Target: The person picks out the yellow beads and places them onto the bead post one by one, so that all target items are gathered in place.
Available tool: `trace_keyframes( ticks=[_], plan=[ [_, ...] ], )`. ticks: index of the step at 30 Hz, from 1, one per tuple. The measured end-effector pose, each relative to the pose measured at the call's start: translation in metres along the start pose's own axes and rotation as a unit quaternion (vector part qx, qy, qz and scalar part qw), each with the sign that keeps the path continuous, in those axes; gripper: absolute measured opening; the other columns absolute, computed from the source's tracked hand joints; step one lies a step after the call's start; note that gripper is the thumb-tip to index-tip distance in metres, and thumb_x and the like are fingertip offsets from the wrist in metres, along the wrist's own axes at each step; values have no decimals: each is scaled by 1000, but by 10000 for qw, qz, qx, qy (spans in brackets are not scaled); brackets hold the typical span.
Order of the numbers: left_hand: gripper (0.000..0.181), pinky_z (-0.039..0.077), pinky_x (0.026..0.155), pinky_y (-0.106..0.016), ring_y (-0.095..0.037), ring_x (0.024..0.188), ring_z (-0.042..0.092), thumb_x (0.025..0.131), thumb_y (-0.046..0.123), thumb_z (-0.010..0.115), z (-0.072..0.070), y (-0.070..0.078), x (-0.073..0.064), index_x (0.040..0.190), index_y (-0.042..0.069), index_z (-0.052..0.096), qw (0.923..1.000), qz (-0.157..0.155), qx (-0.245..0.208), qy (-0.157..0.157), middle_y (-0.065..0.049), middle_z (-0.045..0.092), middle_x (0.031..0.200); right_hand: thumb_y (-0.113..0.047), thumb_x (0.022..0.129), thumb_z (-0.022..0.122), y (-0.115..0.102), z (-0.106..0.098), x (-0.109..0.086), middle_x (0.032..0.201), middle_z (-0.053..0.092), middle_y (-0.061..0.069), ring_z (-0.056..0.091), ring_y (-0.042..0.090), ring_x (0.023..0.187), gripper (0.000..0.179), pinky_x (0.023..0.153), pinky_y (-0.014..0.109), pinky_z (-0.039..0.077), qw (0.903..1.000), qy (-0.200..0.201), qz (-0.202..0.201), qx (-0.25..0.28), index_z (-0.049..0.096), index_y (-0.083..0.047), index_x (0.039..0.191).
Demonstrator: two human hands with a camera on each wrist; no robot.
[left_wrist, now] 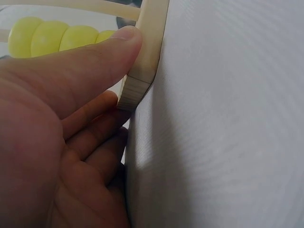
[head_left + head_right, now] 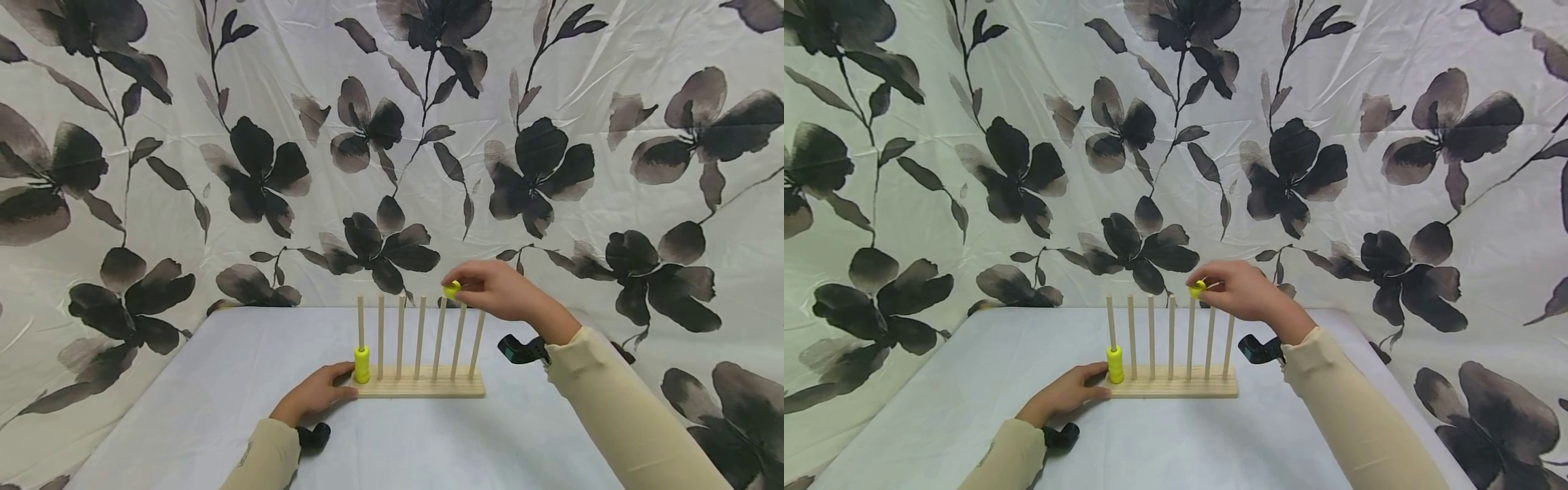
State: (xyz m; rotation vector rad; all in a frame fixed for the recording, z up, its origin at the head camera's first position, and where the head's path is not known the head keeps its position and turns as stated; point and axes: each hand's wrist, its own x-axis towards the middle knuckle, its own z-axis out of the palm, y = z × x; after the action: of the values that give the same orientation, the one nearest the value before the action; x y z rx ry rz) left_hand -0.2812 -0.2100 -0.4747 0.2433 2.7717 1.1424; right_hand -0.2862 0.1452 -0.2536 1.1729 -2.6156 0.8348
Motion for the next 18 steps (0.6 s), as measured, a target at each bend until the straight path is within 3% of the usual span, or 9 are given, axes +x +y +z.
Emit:
trace_keyframes(
  ticks=[10,18],
  plan=[
    [63,29,114,-60,-38,141,36,84,35,74,0,-1,0,140,14,53,10000,6,52,21,-11,48,148,-7,92,64,-5,7,14,116,68,8,69,23,105,26,86,33,59,9990,-14,-252,369,67,-9,118],
    [63,29,114,-60,-38,141,36,84,36,74,1,-3,2,140,15,53,10000,23,35,32,-11,48,148,-10,93,63,-11,12,24,117,66,5,68,21,108,24,87,30,58,9991,19,-148,385,67,-13,117]
  ],
)
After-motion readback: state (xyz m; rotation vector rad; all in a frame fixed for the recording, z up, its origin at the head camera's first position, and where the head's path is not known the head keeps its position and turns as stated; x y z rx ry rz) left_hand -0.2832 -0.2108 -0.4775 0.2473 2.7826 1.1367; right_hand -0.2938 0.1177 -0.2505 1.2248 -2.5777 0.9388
